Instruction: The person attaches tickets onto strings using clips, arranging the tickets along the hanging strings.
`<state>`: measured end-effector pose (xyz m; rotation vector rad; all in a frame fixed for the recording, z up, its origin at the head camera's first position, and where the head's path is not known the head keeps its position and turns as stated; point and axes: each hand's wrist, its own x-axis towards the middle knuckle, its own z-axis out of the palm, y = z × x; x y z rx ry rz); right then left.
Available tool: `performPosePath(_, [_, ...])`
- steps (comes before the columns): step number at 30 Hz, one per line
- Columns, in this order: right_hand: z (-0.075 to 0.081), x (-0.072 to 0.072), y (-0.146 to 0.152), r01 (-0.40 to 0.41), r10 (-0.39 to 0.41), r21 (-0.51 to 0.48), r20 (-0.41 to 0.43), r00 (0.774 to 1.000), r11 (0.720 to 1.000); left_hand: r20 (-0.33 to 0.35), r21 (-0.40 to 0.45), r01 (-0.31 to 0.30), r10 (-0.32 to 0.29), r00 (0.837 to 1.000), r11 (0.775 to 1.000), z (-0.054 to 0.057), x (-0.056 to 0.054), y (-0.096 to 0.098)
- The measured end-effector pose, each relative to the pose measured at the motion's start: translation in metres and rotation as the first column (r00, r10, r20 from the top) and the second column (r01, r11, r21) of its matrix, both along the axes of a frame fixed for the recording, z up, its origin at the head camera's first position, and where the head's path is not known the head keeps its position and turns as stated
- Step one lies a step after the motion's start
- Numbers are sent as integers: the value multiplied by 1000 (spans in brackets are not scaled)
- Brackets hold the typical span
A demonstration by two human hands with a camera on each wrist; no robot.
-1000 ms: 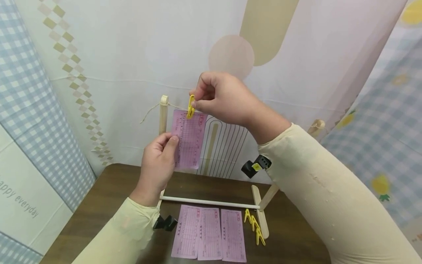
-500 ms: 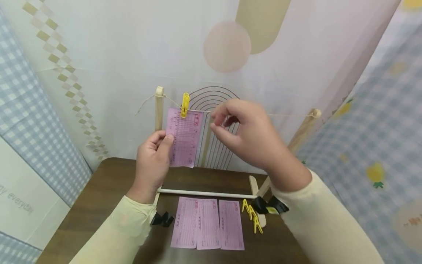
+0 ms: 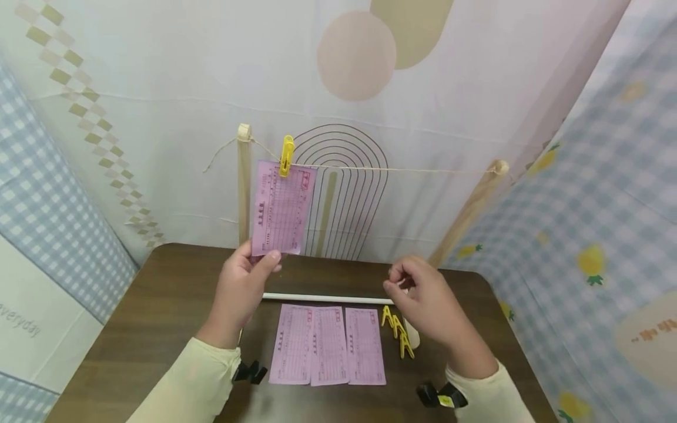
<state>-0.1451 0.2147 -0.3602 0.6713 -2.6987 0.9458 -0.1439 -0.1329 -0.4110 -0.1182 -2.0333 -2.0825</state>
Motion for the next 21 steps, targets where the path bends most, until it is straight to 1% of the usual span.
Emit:
performPosePath(2, [-23,2,10,52,-52,4,48,997,999,44,-15,21,-21,999,1000,-13,4,0])
performPosePath(4, [-43,5,20,97,-97,2,86,992,995,87,-48,46,-41,995,998,-26,6,1])
performPosePath(6, [-61,8,28,137,-137,5,110,985,991,143,-132,66,-47,989,989,-38,9,0])
performPosePath(7, [-69,10,31,152,-151,6,116,982,988,182,-181,75,-42,982,981,-44,10,0])
performPosePath(9, [-85,13,39,184,-186,24,127,974,983,261,-280,96,-20,965,955,-54,14,0])
performPosePath(11, [-98,16,44,212,-217,56,115,969,976,325,-367,120,6,946,922,-67,18,0])
performPosePath(13, [-108,20,49,240,-250,97,120,961,966,365,-440,138,37,930,887,-81,23,2])
performPosePath(15, [-117,25,51,269,-286,133,131,949,954,370,-519,147,66,927,842,-93,28,4])
performPosePath(17, [-126,29,53,294,-321,167,162,933,941,365,-586,149,96,926,797,-105,34,6])
performPosePath(19, [-134,34,55,324,-357,187,184,916,927,359,-650,150,126,925,745,-112,40,9])
performPosePath(21, [-143,38,57,357,-397,207,202,896,911,356,-696,147,160,921,703,-116,45,13])
